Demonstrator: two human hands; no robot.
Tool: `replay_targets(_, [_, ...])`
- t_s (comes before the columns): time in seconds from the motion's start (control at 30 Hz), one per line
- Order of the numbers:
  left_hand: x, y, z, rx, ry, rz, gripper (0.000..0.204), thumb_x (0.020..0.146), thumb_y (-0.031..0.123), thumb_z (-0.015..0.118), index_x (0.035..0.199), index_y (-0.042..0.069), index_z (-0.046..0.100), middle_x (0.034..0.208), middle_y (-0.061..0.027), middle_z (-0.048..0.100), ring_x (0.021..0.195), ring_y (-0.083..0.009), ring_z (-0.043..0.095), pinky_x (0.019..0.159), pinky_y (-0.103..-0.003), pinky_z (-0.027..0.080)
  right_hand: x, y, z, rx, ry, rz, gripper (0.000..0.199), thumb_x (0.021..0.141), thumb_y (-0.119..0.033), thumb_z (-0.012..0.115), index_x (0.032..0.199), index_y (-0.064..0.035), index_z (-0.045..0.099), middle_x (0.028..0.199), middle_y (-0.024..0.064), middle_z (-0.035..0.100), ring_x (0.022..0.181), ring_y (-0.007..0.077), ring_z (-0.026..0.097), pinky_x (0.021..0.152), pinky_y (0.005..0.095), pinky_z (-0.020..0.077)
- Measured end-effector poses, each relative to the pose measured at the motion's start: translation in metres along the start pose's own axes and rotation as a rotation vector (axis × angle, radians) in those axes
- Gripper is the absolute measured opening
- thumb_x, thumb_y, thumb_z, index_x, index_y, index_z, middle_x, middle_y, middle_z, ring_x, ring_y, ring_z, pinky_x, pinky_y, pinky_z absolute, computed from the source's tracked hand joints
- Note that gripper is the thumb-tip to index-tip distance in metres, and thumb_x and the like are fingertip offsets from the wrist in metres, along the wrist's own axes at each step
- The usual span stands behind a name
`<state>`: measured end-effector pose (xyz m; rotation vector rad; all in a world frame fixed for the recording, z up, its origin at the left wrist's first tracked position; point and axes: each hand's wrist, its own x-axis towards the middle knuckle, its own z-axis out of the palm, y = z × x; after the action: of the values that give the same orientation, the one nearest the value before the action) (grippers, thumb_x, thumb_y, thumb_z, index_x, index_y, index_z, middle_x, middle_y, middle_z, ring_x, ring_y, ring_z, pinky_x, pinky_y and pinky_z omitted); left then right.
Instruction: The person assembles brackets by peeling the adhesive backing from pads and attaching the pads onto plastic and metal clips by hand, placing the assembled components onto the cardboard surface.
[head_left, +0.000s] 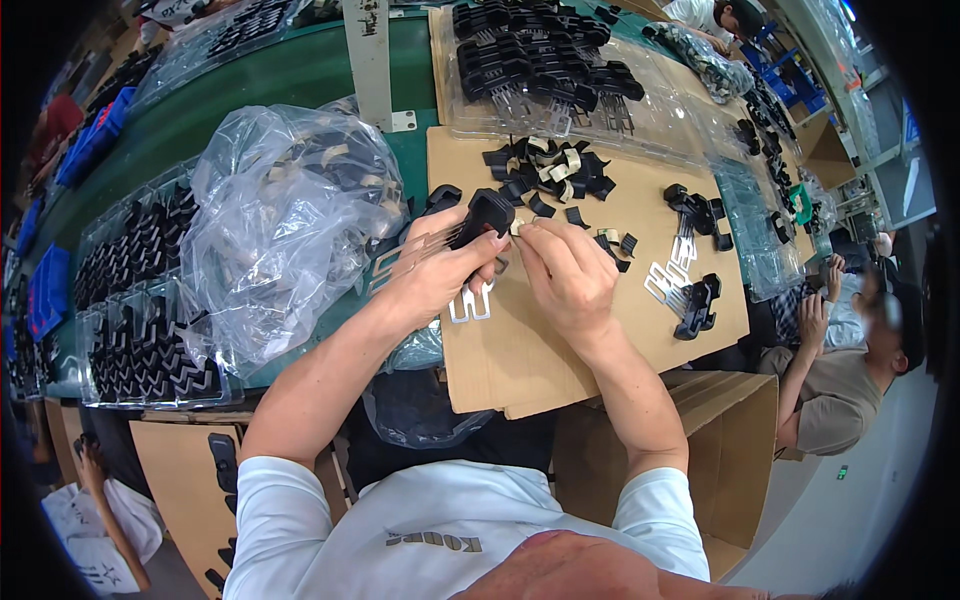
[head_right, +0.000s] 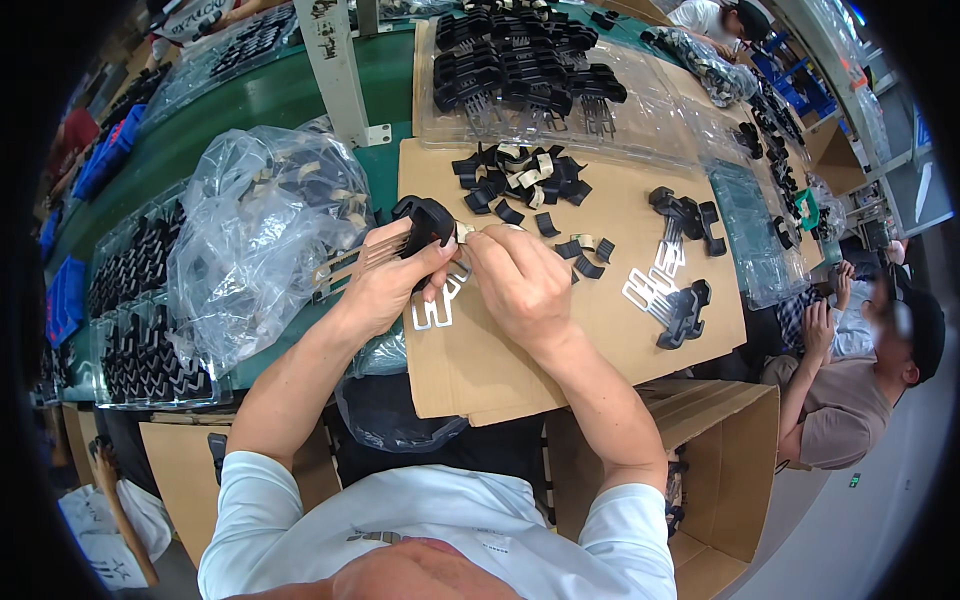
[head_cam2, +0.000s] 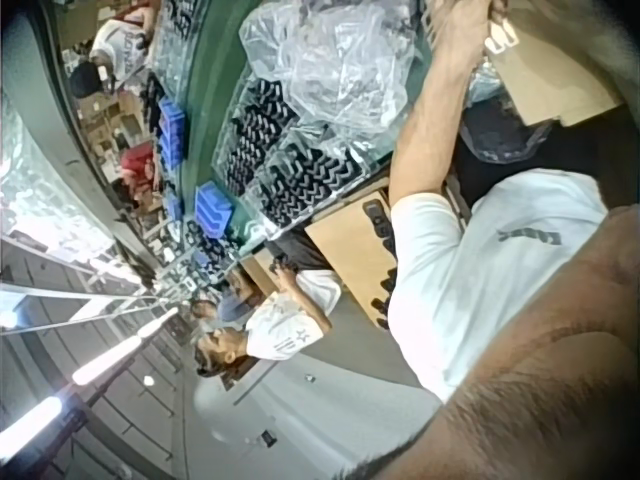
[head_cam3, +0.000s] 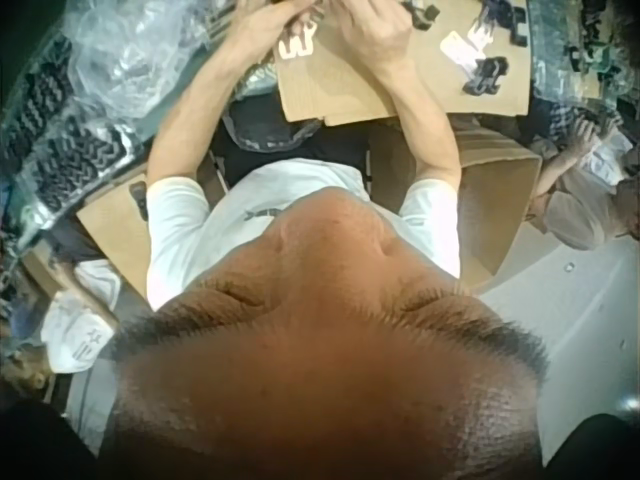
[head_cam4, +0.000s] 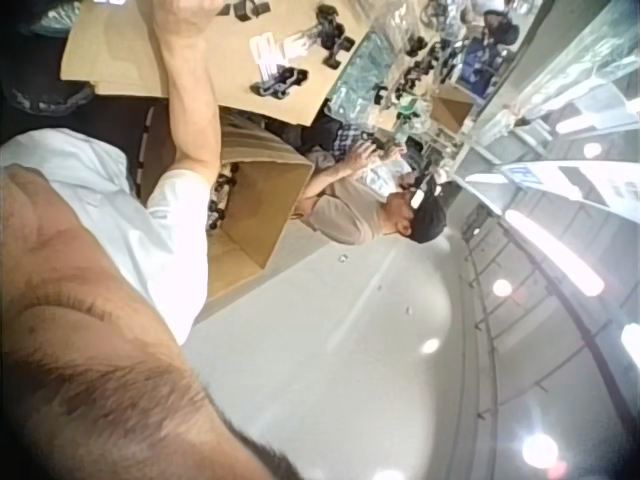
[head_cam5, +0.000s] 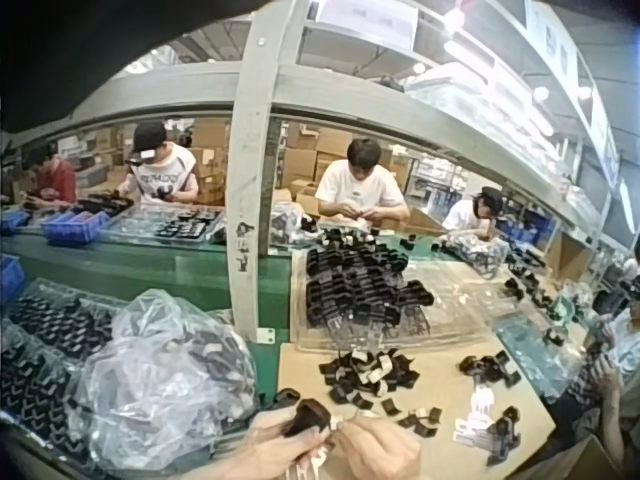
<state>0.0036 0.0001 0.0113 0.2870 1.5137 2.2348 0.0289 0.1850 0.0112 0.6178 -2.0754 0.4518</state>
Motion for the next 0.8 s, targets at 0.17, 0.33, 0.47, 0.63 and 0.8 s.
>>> replay_targets(0.17, [0.001,0.000,-0.001,0.044,0.005,0.018,0.011,0.100,0.012,0.067,0.098,0.001,0.066,0.070,-0.0023,0.061,0.060,-0.0074,0.054,0.052,-0.020,0.043,-0.001,0.001,0.001,0.002,-0.009,-0.002,0.021,0.075,0.004,0.078,0.095,-0.0035,0.073,0.093,0.0055,0.072,0.069,0.0188,0.064,0.060,0.0297,0.0513])
replay_targets(0.33, [0.001,0.000,-0.004,0.133,0.039,0.040,0.008,0.098,0.010,0.067,0.097,0.002,0.066,0.071,-0.0023,0.061,0.061,-0.0080,0.055,0.054,-0.021,0.044,0.007,-0.001,0.000,0.021,-0.041,0.036,0.018,0.078,0.003,0.078,0.094,-0.0038,0.074,0.093,0.0055,0.072,0.068,0.0188,0.064,0.060,0.0293,0.0506])
replay_targets(0.47, [0.001,-0.001,-0.003,0.206,0.046,0.073,0.007,0.096,0.008,0.067,0.097,0.001,0.066,0.073,-0.0029,0.062,0.062,-0.0089,0.056,0.055,-0.022,0.045,0.008,-0.006,-0.004,0.119,-0.084,0.161,0.016,0.078,0.004,0.077,0.093,-0.0019,0.075,0.090,0.0058,0.073,0.067,0.0174,0.062,0.059,0.0274,0.0495])
replay_targets(0.63, [0.001,-0.005,-0.004,0.292,0.039,0.155,0.007,0.095,0.007,0.067,0.098,0.000,0.067,0.076,-0.0036,0.064,0.064,-0.0100,0.057,0.058,-0.024,0.046,0.010,-0.013,-0.009,0.252,-0.135,0.350,0.013,0.079,0.006,0.076,0.091,0.0009,0.075,0.083,0.0067,0.072,0.063,0.0158,0.060,0.057,0.0267,0.0479])
replay_targets(0.8, [0.002,-0.007,-0.007,0.363,0.018,0.213,0.007,0.096,0.005,0.066,0.099,0.000,0.068,0.078,-0.0042,0.066,0.064,-0.0106,0.056,0.060,-0.025,0.045,0.010,-0.014,-0.011,0.292,-0.165,0.443,0.011,0.080,0.005,0.075,0.090,0.0021,0.074,0.077,0.0075,0.071,0.060,0.0157,0.057,0.055,0.0282,0.0463])
